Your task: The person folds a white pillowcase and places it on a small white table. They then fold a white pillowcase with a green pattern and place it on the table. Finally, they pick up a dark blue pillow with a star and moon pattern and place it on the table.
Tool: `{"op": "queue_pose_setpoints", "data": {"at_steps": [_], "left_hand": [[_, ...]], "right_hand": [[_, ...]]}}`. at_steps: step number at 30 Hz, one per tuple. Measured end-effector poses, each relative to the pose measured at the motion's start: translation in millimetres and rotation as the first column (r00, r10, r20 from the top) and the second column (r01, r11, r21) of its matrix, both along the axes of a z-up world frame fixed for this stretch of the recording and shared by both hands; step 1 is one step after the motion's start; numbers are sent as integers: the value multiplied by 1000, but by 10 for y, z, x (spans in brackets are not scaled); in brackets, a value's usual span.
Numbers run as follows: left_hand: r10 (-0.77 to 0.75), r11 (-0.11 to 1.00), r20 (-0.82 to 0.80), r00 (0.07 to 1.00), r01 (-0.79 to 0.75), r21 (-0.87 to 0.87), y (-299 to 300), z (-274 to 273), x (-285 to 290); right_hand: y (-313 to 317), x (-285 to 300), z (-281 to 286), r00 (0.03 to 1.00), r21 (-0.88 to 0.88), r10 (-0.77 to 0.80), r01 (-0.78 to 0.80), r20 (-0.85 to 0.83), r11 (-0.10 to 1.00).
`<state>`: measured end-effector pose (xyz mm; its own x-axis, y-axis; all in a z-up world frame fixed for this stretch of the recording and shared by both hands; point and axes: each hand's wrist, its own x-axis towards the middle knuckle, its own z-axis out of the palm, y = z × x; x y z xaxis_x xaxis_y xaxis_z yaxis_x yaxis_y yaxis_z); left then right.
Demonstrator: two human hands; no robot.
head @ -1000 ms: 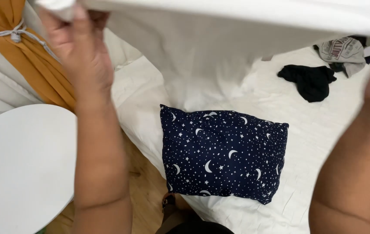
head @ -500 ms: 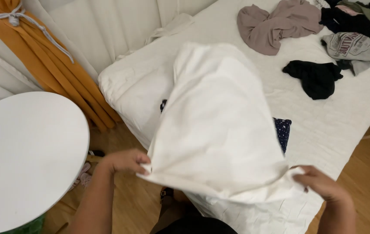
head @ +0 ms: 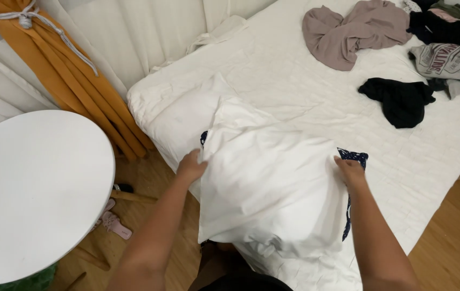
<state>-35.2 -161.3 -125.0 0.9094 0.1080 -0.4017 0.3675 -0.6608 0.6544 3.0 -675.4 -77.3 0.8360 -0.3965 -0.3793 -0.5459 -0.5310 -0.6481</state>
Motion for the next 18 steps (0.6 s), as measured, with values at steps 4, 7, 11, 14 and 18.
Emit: {"op": "queue_pose_setpoints", "data": {"at_steps": [4,7,11,14,18], "left_hand": [[230,969,179,957,-207,-139,-271,-119,287],[310,946,21,950,-307,-107,-393,97,215],[452,890,170,876,-432,-144,-190,-10,236],[383,920,148,912,-362,-152,-2,137,196],[219,976,117,969,-215,-45,92,245,112]], "right_hand": [[161,279,-210,986,81,-128,137,-106,987],[220,288,-66,973,90,-174,189,-150,978],[20,330,-45,950,285,-180,252,-256,925],[-177,380,-118,951,302,-142,226,-274,926],[-134,355,12,1000,105,-21,21,-7,994]]}}
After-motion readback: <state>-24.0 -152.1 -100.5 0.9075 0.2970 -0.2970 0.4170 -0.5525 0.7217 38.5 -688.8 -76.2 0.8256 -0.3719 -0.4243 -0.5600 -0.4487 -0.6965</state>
